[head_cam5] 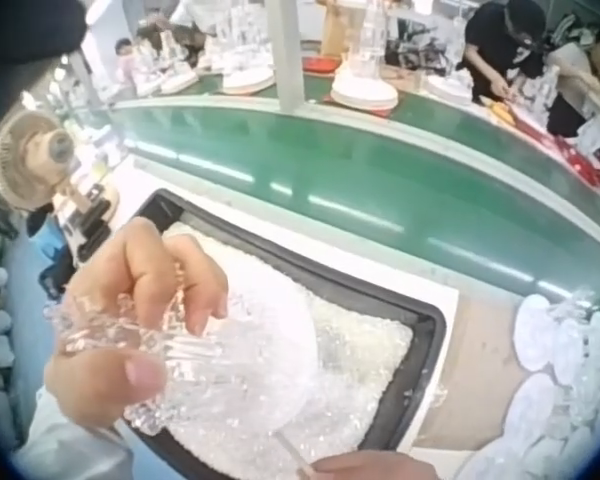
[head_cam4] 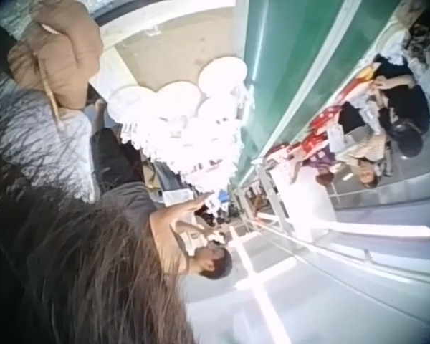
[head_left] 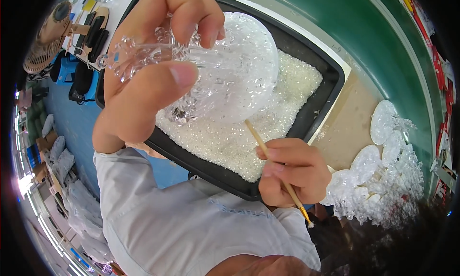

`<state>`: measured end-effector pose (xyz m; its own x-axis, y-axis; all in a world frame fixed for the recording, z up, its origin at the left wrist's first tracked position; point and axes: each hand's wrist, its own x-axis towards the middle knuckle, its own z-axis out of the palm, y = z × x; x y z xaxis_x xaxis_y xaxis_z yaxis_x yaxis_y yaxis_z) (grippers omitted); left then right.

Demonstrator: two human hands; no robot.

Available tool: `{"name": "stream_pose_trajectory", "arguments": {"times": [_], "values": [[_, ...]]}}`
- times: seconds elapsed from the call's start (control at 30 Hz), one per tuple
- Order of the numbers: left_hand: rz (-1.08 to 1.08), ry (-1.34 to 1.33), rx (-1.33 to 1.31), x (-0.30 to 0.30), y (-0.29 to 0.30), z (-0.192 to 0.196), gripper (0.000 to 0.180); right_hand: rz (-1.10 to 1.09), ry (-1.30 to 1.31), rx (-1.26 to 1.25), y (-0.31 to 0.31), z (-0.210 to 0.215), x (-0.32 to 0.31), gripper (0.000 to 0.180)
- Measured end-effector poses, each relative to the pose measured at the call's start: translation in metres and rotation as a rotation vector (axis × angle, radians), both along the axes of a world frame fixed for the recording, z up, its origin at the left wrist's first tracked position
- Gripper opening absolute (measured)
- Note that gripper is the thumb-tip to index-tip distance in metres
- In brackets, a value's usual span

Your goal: Applying decorative white beads to clear plastic lighting fixture components using a wooden applicator stick.

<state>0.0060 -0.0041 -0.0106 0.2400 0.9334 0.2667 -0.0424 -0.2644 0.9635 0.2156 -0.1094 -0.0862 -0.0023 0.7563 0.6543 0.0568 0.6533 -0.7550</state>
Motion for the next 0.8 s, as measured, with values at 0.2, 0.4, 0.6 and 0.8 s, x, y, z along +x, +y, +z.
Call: {"name": "stream_pose_trajectory", "arguments": {"times": [0.2, 0.4, 0.6, 0.8], "values": [[-0.009, 0.027, 0.006, -0.001, 0.0, 0.003, 0.04, 0.038, -0.079, 0.044, 0.0, 0.0, 0.0, 0.012], [-0.029, 0.042, 0.024, 0.001, -0.002, 0.002, 0.038, -0.04, 0.239, 0.04, -0.003, -0.008, -0.004, 0.019], [-0.064, 0.144, 0.057, -0.003, -0.002, 0.006, 0.037, -0.071, 0.003, -0.019, 0.0, 0.002, -0.003, 0.017], [-0.042, 0.175, 0.06, -0.002, -0.003, 0.007, 0.037, -0.052, -0.035, -0.009, 0.002, 0.004, -0.006, 0.015]]}}
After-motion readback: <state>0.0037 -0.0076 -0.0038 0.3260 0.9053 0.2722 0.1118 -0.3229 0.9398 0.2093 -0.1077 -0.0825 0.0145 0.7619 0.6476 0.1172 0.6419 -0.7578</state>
